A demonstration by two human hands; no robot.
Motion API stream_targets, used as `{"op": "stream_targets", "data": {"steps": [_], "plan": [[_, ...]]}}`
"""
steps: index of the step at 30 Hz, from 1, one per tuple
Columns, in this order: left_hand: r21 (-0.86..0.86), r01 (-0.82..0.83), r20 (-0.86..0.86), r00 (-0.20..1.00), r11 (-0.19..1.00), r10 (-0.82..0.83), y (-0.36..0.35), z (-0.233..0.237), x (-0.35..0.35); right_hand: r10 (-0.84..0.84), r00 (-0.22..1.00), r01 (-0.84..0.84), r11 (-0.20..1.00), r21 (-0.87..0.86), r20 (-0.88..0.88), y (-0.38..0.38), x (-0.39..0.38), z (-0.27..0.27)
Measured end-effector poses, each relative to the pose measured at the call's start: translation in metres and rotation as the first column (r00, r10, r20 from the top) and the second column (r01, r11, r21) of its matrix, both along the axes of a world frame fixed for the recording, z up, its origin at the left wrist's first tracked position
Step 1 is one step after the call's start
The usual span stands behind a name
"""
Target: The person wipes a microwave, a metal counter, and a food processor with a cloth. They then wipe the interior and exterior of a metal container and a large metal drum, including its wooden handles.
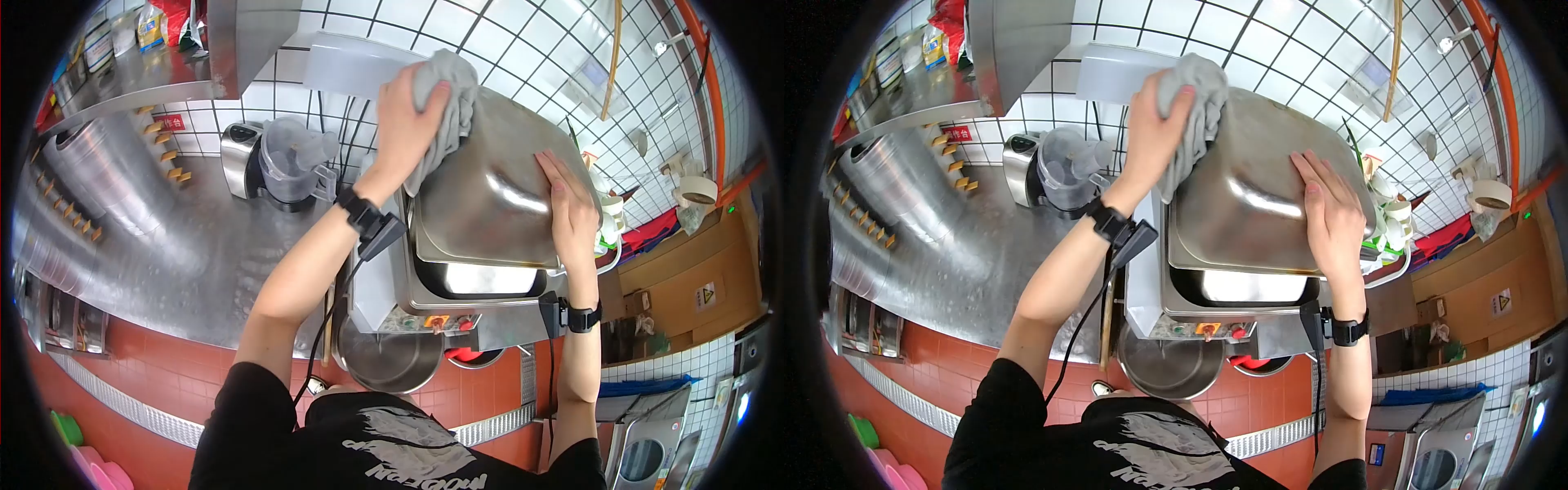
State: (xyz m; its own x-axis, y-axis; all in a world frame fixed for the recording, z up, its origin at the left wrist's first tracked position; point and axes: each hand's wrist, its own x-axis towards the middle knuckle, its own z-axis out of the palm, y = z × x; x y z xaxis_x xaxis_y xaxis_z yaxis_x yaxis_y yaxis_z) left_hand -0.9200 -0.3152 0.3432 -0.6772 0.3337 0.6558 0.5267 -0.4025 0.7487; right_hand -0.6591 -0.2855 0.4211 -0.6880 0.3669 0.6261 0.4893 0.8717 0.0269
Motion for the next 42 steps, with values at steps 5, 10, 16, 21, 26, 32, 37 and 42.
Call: {"op": "stream_targets", "data": {"steps": [5,10,16,21,26,32,37,42], "plan": [[0.269,0.283,-0.058,0.959,0.921,-0.278,0.014,0.001,0.01,0.008,1.0,-0.008,1.0,0.016,-0.015,0.003,0.001,-0.001],[-0.021,0.035,-0.189,0.981,0.999,-0.038,0.005,-0.021,0.007,-0.006,0.999,0.006,1.0,0.005,-0.043,0.001,0.0,-0.004],[-0.222,0.062,-0.08,0.993,0.973,-0.082,-0.073,-0.036,0.055,-0.012,0.999,0.013,1.0,0.025,-0.042,0.001,0.0,-0.006],[-0.246,0.301,-0.267,0.893,0.922,-0.363,-0.143,-0.03,0.091,0.017,0.999,-0.016,0.999,0.034,-0.037,0.002,0.0,-0.007],[-0.676,0.474,-0.161,0.652,0.564,-0.741,-0.178,-0.041,0.118,0.012,0.999,-0.011,1.0,0.027,-0.029,0.003,0.004,-0.005],[-0.45,0.655,0.138,0.722,0.607,-0.678,-0.199,-0.041,0.141,0.19,0.961,-0.208,0.975,-0.073,-0.202,-0.08,0.053,-0.036],[-0.231,0.748,0.297,0.663,0.622,-0.687,-0.192,-0.044,0.169,0.459,0.886,-0.455,0.836,-0.305,-0.064,-0.152,0.071,-0.111],[0.035,0.893,0.559,0.355,0.449,-0.75,-0.174,-0.019,0.203,0.321,0.88,-0.409,0.887,-0.215,-0.35,-0.108,0.092,-0.127]]}}
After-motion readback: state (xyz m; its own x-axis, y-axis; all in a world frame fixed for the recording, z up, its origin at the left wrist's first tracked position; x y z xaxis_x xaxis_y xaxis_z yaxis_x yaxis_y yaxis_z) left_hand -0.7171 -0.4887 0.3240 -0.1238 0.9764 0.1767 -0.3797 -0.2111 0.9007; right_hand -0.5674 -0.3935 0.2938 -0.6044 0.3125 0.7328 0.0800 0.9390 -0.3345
